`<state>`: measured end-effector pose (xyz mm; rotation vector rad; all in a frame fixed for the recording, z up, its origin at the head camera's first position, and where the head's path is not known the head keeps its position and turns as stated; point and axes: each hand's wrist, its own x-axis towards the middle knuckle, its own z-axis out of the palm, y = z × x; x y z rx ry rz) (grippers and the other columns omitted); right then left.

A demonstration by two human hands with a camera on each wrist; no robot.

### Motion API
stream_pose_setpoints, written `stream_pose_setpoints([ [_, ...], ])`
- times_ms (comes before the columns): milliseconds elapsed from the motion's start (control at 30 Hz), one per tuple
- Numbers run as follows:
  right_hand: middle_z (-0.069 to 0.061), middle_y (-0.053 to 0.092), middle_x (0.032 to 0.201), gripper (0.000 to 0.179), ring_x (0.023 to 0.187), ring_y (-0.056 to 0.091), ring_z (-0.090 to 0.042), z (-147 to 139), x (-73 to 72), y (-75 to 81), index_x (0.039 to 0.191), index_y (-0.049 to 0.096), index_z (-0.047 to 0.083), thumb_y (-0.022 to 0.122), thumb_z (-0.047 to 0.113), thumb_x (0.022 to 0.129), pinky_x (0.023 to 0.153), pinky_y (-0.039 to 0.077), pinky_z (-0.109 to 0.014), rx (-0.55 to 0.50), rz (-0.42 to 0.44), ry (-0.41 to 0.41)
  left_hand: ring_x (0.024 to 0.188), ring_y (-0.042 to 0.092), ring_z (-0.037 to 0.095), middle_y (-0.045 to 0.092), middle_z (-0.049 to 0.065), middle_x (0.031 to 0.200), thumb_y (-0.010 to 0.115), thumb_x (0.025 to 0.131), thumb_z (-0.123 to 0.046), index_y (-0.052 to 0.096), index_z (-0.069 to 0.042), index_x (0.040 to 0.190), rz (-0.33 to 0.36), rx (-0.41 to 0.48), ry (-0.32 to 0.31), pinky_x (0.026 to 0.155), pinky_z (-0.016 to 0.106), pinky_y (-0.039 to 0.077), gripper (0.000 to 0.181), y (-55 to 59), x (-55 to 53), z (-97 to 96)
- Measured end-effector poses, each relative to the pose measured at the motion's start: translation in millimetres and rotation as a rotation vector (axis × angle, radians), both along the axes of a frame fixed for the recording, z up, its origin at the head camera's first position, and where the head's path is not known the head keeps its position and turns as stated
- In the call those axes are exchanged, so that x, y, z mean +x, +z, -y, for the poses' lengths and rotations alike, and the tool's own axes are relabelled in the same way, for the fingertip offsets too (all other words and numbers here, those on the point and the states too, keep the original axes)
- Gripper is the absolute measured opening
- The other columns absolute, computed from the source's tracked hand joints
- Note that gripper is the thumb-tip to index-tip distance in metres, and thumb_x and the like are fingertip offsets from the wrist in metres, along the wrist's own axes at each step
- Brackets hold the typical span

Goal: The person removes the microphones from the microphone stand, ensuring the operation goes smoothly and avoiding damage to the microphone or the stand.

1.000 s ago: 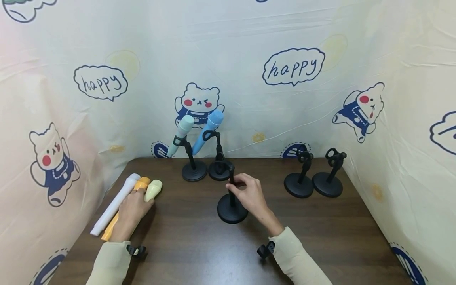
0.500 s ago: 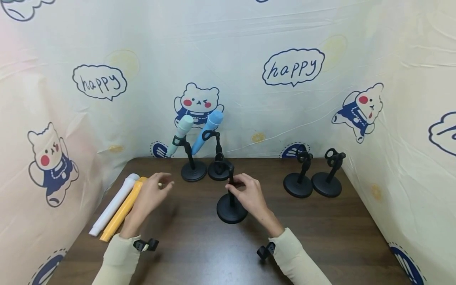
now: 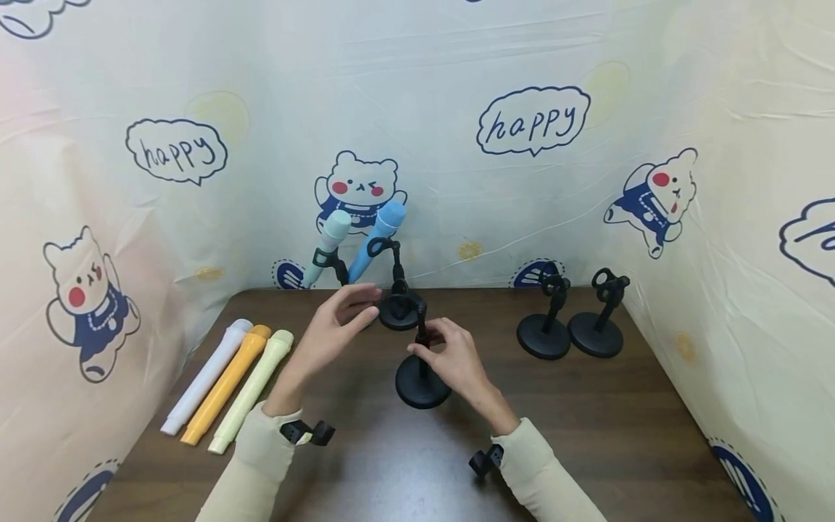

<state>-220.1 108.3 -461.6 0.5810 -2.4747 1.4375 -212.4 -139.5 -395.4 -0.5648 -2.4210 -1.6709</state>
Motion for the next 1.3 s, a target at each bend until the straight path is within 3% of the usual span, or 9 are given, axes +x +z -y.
stream_pose_setpoints([
  [133, -0.004, 0.074, 0.108, 0.034, 0.094, 0.074, -0.017, 2, -0.7, -2.3, 0.116, 0.074, 0.012, 0.090, 0.021, 0.088, 0.087, 0.065, -0.039, 0.014, 0.010, -0.025, 0.146, 0.056, 0.030, 0.058, 0.008, 0.155, 0.071, 0.105, -0.027, 0.050, -0.015, 0.155, 0.017, 0.064, -0.073, 0.122, 0.054, 0.045, 0.056, 0.8, -4.8, -16.2],
  [233, -0.003, 0.073, 0.103, 0.035, 0.089, 0.073, -0.015, 3, -1.7, -3.9, 0.113, 0.073, 0.011, 0.091, 0.022, 0.086, 0.082, 0.064, -0.033, 0.027, 0.009, -0.056, 0.147, 0.055, 0.028, 0.057, 0.008, 0.156, 0.072, 0.105, -0.025, 0.047, -0.017, 0.158, 0.023, 0.084, -0.090, 0.124, 0.050, 0.044, 0.059, -1.5, -8.4, -27.3],
  [400, -0.001, 0.073, 0.094, 0.028, 0.082, 0.072, -0.013, 3, -2.6, -6.3, 0.102, 0.071, 0.012, 0.092, 0.021, 0.085, 0.076, 0.063, -0.029, 0.042, -0.022, -0.084, 0.139, 0.063, 0.028, 0.065, 0.011, 0.147, 0.072, 0.104, -0.024, 0.052, -0.014, 0.155, 0.024, 0.098, -0.059, 0.117, 0.046, 0.052, 0.056, -7.8, -11.5, -40.6],
  [567, -0.004, 0.075, 0.092, 0.024, 0.081, 0.074, -0.017, 2, -3.7, -7.3, 0.095, 0.073, 0.011, 0.093, 0.017, 0.084, 0.075, 0.066, -0.039, 0.013, -0.060, -0.069, 0.134, 0.066, 0.031, 0.068, 0.014, 0.144, 0.073, 0.103, -0.024, 0.057, -0.011, 0.151, 0.014, 0.111, -0.025, 0.109, 0.047, 0.057, 0.052, -11.0, -14.0, -44.6],
  [800, -0.005, 0.078, 0.095, 0.019, 0.086, 0.076, -0.019, -1, -4.5, -7.6, 0.100, 0.076, 0.009, 0.090, 0.014, 0.087, 0.081, 0.065, -0.051, -0.008, -0.050, -0.012, 0.131, 0.069, 0.030, 0.069, 0.013, 0.142, 0.073, 0.103, -0.025, 0.060, -0.013, 0.149, 0.023, 0.119, -0.023, 0.106, 0.045, 0.059, 0.049, -11.1, -15.0, -43.3],
  [1300, -0.013, 0.076, 0.124, 0.024, 0.112, 0.075, -0.027, -9, -7.1, -11.8, 0.125, 0.073, 0.008, 0.068, 0.002, 0.102, 0.097, 0.063, -0.045, -0.004, -0.035, 0.204, 0.124, 0.072, 0.027, 0.071, 0.010, 0.135, 0.075, 0.102, -0.024, 0.063, -0.015, 0.143, 0.009, 0.128, -0.025, 0.105, 0.040, 0.060, 0.044, -9.4, -13.5, -43.4],
])
